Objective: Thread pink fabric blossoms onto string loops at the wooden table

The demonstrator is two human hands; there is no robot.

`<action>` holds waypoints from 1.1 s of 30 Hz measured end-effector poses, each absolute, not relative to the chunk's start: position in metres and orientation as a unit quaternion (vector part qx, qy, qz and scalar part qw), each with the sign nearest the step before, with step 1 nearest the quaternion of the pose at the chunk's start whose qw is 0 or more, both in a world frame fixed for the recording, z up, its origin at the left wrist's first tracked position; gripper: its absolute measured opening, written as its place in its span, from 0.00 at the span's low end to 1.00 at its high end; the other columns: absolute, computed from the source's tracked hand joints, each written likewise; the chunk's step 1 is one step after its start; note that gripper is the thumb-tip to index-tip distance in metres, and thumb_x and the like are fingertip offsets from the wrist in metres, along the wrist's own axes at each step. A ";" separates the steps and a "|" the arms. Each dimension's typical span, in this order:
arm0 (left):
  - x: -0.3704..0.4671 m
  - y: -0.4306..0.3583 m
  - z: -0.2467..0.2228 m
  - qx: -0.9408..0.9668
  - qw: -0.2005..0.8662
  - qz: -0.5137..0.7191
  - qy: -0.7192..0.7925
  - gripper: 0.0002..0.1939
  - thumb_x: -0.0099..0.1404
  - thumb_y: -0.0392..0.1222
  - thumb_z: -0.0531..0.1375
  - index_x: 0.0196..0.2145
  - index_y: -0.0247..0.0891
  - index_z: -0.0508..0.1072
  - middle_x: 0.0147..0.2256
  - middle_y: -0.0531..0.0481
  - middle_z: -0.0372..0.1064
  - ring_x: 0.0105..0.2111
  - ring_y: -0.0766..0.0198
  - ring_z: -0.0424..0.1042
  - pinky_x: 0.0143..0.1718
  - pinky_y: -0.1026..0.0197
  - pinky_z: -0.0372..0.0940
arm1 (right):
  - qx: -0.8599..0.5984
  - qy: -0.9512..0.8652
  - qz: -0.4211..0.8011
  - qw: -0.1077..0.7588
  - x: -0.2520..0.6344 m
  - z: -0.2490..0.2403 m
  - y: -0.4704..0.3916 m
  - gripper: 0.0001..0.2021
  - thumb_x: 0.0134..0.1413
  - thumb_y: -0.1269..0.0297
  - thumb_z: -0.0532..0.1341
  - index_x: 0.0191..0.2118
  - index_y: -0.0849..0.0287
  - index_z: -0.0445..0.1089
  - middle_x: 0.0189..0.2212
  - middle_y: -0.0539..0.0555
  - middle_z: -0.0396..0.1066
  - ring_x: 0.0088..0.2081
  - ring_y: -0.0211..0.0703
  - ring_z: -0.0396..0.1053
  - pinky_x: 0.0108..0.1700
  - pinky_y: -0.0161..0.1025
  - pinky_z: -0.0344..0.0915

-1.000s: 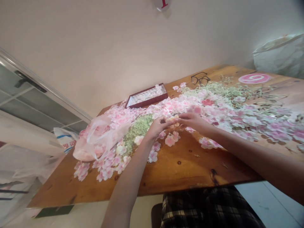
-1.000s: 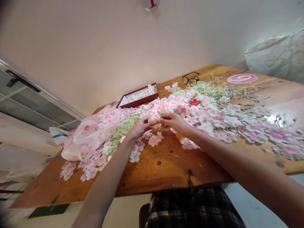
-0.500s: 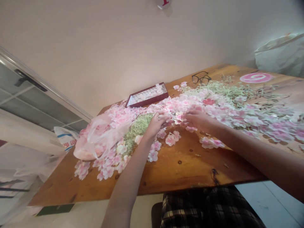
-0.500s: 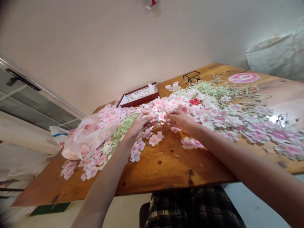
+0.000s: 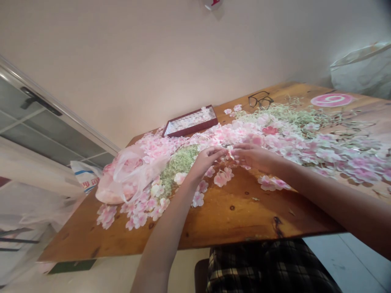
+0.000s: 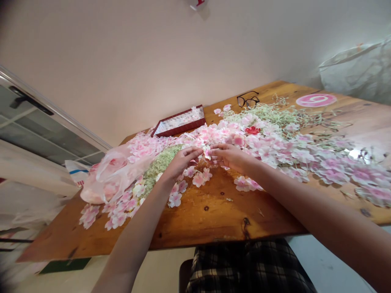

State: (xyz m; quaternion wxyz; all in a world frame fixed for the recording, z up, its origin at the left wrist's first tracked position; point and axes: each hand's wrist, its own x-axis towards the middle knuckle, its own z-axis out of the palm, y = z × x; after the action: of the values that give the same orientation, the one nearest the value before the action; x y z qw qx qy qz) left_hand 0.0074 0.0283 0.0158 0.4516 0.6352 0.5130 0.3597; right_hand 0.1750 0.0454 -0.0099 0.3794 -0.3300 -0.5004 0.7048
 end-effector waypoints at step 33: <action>0.001 0.032 0.011 0.481 0.623 0.415 0.456 0.22 0.55 0.37 0.54 0.48 0.41 0.56 0.41 0.45 0.67 0.39 0.62 0.68 0.43 0.58 0.60 | -0.480 -0.683 0.303 0.460 0.182 0.003 0.044 0.09 0.46 0.60 0.56 0.27 0.60 0.68 0.26 0.53 0.68 0.27 0.38 0.64 0.28 0.35 0.59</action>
State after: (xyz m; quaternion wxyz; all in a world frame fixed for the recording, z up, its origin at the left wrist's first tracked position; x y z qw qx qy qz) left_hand 0.0006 0.0323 0.0115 0.6230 0.4811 0.4561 0.4152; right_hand 0.1817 0.0439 0.0033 0.4599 -0.4802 -0.6827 0.3028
